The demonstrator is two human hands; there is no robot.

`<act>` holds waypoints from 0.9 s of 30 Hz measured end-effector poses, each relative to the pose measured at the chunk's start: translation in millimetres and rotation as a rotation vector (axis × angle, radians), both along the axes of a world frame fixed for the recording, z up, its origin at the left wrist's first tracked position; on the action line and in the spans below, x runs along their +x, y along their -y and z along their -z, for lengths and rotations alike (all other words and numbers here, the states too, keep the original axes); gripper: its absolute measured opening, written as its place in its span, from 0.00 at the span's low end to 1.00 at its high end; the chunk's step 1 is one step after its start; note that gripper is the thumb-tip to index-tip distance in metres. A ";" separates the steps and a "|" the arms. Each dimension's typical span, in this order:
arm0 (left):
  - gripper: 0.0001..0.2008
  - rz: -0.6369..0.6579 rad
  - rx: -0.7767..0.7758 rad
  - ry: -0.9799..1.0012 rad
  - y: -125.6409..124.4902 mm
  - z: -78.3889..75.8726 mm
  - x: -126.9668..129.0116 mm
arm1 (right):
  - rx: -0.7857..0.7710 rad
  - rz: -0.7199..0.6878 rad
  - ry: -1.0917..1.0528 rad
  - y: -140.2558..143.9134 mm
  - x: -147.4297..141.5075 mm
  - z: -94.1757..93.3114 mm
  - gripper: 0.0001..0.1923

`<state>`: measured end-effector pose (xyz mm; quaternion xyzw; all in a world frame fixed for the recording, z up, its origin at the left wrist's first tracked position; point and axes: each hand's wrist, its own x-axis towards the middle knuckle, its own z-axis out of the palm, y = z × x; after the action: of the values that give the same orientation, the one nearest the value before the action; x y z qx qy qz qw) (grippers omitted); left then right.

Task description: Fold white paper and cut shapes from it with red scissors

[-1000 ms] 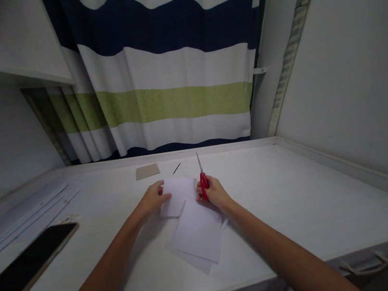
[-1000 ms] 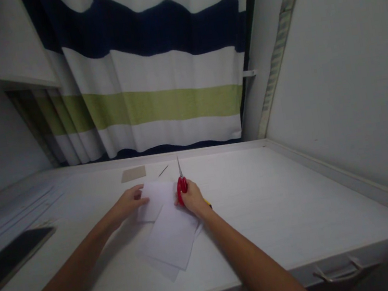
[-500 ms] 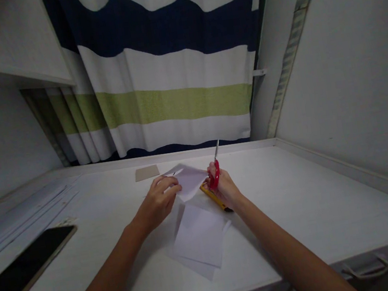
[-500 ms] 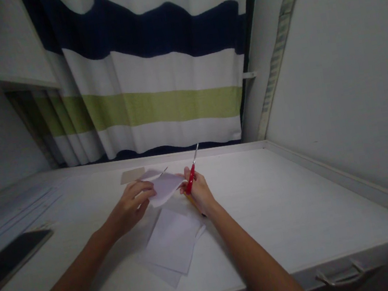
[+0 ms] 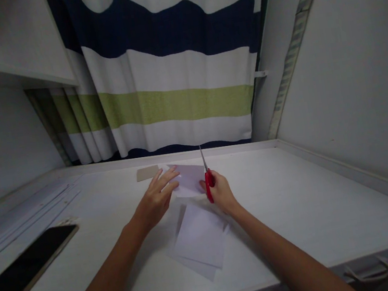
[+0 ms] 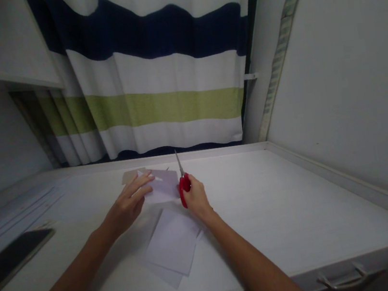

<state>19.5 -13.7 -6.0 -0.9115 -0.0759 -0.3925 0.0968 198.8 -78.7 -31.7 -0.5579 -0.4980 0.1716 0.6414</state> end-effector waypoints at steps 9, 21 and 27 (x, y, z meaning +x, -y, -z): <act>0.12 -0.040 -0.795 0.516 4.6 0.3 11.5 | 0.137 -0.012 -0.409 1.8 -0.4 -8.9 0.09; 0.16 0.181 -1.398 0.465 21.4 -3.1 20.6 | 0.134 -0.188 -0.412 1.9 -11.2 -4.1 0.12; 0.19 0.030 -1.254 0.441 21.5 -12.1 15.8 | 0.045 -0.152 -0.650 1.4 -2.7 -7.1 0.11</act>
<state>35.3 -35.2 6.0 -0.6944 -0.2954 -0.4527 -0.4750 196.1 -80.0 -24.6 -0.4210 -0.3112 0.3770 0.7641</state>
